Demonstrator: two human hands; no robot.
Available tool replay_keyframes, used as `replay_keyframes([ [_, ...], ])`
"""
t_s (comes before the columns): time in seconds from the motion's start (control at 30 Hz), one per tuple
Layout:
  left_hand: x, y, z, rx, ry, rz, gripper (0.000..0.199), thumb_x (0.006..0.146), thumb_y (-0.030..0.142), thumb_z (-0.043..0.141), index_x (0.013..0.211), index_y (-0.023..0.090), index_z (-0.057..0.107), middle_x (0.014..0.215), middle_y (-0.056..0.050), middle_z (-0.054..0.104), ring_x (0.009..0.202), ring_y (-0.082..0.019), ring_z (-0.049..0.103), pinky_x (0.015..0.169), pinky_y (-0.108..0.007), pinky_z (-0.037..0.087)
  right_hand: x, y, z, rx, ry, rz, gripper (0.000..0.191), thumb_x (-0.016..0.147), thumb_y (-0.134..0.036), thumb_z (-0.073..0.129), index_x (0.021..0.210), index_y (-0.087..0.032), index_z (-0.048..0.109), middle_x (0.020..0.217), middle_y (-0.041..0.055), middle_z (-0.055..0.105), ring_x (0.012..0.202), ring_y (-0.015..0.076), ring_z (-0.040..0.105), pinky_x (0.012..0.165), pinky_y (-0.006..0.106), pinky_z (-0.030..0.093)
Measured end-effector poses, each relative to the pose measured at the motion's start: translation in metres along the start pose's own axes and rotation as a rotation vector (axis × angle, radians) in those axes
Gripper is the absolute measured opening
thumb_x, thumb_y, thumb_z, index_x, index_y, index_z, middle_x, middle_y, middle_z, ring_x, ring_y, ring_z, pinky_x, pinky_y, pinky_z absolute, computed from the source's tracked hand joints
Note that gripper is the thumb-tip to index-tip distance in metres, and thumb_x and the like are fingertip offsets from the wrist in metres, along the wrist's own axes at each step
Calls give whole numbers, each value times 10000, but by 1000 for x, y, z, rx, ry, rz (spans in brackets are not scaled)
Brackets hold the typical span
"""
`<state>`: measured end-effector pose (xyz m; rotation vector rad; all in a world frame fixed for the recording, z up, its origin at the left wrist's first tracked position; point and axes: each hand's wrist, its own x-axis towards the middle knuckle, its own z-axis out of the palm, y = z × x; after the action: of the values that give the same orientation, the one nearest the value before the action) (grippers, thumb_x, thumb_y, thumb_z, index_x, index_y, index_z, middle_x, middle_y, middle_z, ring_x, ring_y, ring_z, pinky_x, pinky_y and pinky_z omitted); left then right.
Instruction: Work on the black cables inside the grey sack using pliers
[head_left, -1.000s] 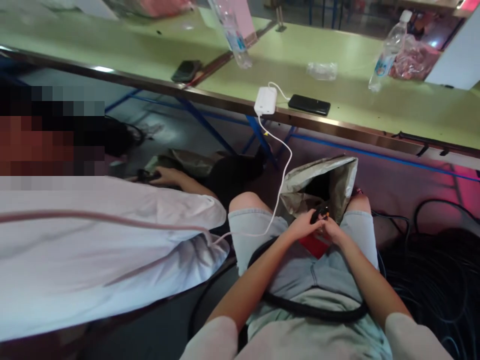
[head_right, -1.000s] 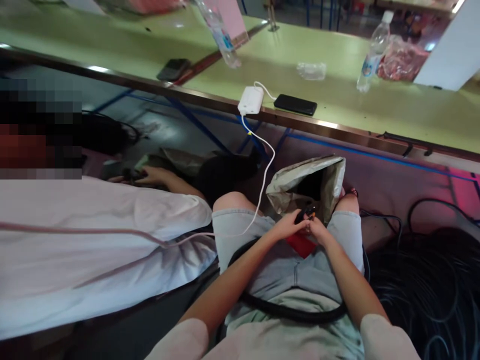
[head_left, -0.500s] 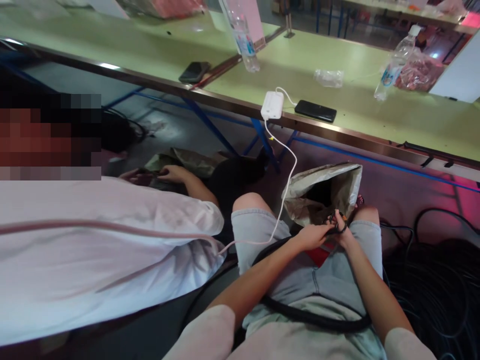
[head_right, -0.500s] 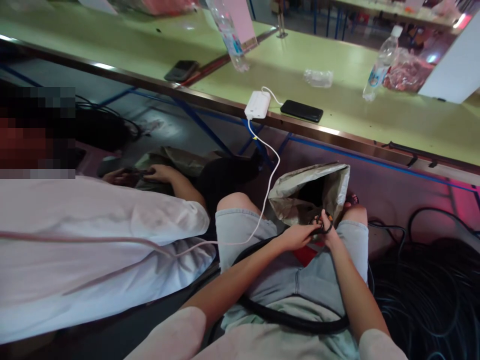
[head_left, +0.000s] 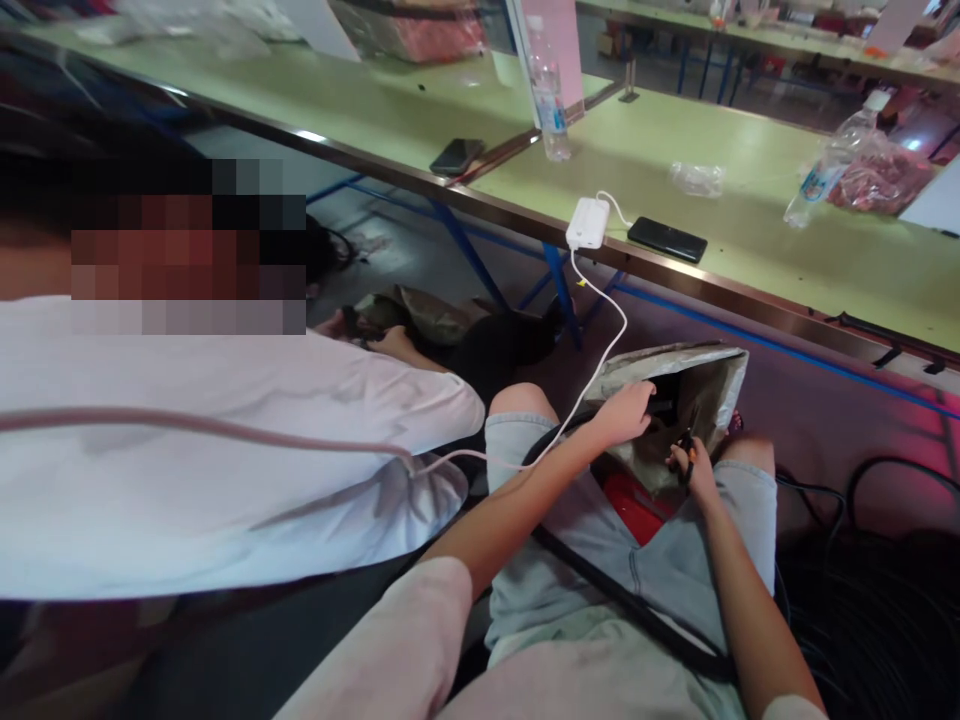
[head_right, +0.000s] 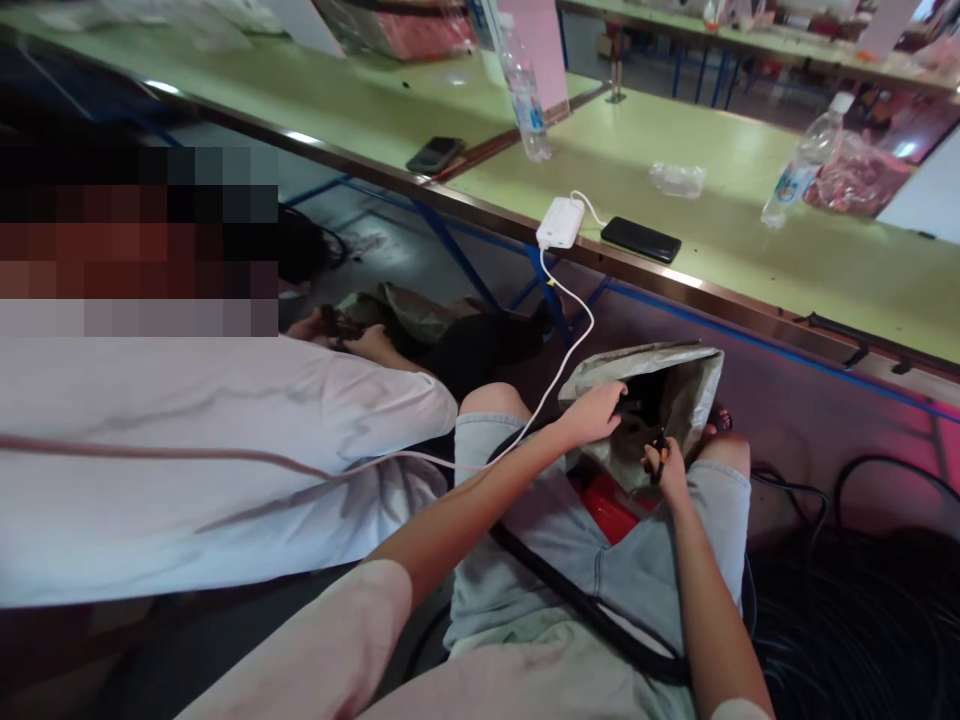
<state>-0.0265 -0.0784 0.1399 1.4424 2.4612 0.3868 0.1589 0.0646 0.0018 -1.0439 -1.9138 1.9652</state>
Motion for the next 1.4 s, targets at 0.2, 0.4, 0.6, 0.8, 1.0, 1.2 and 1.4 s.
replay_keyframes([
  [0.2,-34,2,26,167,-223,-269,471,1006,451,617,1329,109,605,1262,-216,690,1190,-374,648,1020,-510,470,-4,0,3,-147,-80,-28,473,724,-585,750,966,-221,570,762,16,694,689,196,667,669,319,513],
  [0.4,-53,-12,16,253,-197,-367,285,993,173,539,1233,61,645,1281,-242,656,1251,-346,581,983,-416,462,-10,-5,4,-323,-129,-32,438,757,-573,697,998,-224,587,811,20,687,728,199,652,711,337,514],
  [0.6,-67,-18,0,306,-89,-446,418,1008,70,370,1369,77,578,1263,-232,653,1215,-353,576,1038,-504,447,-5,-2,1,-358,-121,-31,496,767,-624,686,1047,-226,592,841,30,704,784,228,682,774,371,534],
  [0.8,-72,-8,-11,217,-182,-363,273,1079,222,439,1246,136,638,1192,-171,675,1116,-283,671,867,-332,526,-1,5,-7,-350,-129,-6,560,734,-681,706,1035,-220,602,849,49,704,768,228,662,758,370,524],
  [1.0,-39,4,20,112,-114,-121,353,1112,388,437,1359,213,620,1241,-128,691,1104,-253,716,837,-314,552,4,12,-4,-308,-122,48,603,706,-676,729,1053,-208,576,770,32,689,701,223,649,689,354,504],
  [1.2,-29,-10,40,18,-194,-218,378,1102,424,462,1286,177,682,1234,-132,731,1123,-287,716,905,-368,562,-8,1,0,-395,-5,-2,599,668,-641,751,1051,-217,570,948,69,706,872,244,656,836,387,511],
  [1.4,-26,-14,44,-34,-205,-220,401,1092,410,460,1293,142,680,1258,-153,716,1160,-280,681,991,-368,526,-12,-10,2,-417,-7,48,540,735,-636,715,1039,-224,545,976,44,679,902,219,630,867,362,493],
])
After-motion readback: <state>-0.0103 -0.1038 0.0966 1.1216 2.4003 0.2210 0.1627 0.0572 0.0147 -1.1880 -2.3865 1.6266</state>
